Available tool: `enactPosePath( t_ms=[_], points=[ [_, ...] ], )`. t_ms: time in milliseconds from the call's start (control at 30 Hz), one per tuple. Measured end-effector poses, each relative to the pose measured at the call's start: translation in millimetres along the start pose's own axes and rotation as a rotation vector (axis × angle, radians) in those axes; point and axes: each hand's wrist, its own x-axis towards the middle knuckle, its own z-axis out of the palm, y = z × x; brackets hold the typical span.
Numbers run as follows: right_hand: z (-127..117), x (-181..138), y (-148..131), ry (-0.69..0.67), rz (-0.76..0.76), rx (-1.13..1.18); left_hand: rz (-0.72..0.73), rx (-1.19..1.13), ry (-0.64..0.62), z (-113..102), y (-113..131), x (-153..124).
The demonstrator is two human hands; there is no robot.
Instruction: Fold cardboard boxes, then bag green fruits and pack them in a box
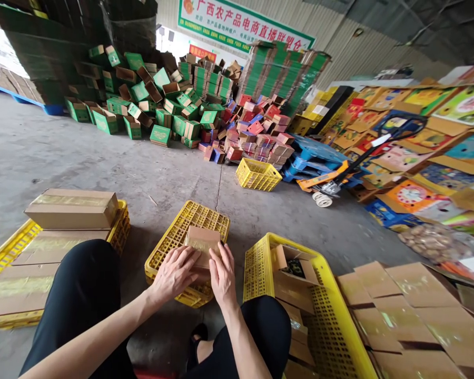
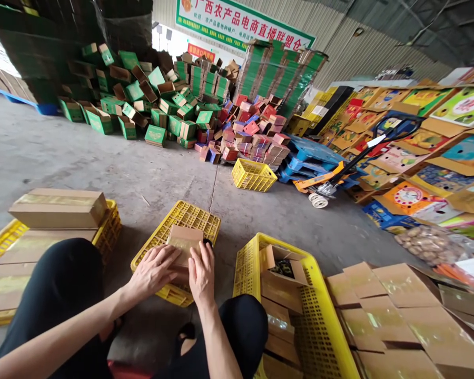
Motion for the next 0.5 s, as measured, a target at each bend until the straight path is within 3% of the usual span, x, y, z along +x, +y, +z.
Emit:
enactPosePath(
  t_ms=[133,500],
  points=[
    [2.5,1.2,-12.4,-0.023,-0.075,-0.024,-0.017,0.036,-0.016,-2.5,2.9,5.4],
    [12.8,1.5,-10.7,-0.020,-0.035,-0.033,0.009,-0.055,-0.065,-11.0,-7.9,7.6]
  ],
)
